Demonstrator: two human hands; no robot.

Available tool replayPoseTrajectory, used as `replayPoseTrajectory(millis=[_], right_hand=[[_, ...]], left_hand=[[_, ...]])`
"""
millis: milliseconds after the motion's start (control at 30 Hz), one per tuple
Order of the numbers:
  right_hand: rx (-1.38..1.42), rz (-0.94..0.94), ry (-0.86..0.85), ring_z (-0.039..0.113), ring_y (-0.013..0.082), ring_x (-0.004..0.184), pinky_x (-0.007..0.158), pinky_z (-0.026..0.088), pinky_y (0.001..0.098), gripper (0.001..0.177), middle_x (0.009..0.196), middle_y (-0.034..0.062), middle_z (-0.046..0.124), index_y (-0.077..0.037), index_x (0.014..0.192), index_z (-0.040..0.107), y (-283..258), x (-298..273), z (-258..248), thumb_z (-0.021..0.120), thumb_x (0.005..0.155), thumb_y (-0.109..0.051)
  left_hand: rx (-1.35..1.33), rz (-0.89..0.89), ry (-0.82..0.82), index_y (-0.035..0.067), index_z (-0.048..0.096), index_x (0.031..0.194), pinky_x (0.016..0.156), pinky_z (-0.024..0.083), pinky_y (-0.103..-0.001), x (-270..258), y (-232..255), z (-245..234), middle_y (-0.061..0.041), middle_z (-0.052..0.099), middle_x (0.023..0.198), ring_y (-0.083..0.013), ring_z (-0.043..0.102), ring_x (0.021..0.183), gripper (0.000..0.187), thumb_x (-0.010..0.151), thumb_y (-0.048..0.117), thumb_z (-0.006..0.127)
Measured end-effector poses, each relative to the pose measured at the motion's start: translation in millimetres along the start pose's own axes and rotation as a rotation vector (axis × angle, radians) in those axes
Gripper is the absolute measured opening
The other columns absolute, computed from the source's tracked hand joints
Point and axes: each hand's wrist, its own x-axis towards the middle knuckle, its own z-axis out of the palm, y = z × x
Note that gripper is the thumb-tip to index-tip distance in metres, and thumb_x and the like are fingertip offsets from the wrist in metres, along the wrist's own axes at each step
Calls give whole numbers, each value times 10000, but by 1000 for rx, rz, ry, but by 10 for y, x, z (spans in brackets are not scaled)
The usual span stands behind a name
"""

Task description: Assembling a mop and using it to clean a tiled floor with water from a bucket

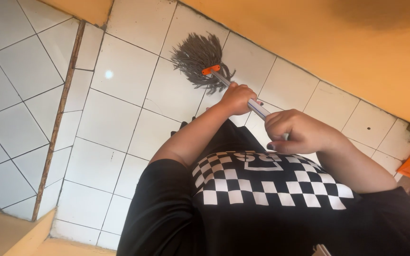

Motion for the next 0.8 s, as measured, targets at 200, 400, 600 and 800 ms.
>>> replayPoseTrajectory(millis=[200, 400, 600, 800], right_hand=[[-84, -74, 36, 464, 266, 434, 449, 413, 341, 375, 409, 19, 363, -113, 442, 386, 257, 49, 100, 648, 709, -83], [-165, -119, 176, 500, 266, 466, 491, 409, 311, 413, 383, 32, 384, -113, 411, 379, 951, 310, 442, 656, 713, -59], [-238, -56, 220, 500, 275, 484, 486, 413, 305, 466, 383, 46, 369, -115, 414, 335, 796, 150, 242, 668, 740, -108], [-256, 58, 217, 487, 273, 468, 477, 413, 314, 429, 377, 55, 371, -102, 420, 361, 458, -58, 197, 688, 699, -97]], left_hand=[[194, 89, 77, 230, 644, 721, 823, 329, -358, 180, -404, 53, 39, 652, 734, -147, 588, 839, 87, 724, 248, 559], [233, -34, 262, 198, 612, 791, 836, 423, -398, 426, -1294, 426, -23, 617, 890, -208, 561, 953, 252, 812, 441, 547], [-137, -234, 141, 138, 478, 1202, 1009, 344, -543, 474, -853, 298, -251, 350, 1355, -417, 327, 1279, 462, 781, 36, 635], [-379, -114, 169, 128, 520, 1093, 1103, 216, -480, 564, -497, 511, -203, 435, 1287, -402, 320, 1284, 334, 829, 274, 662]])
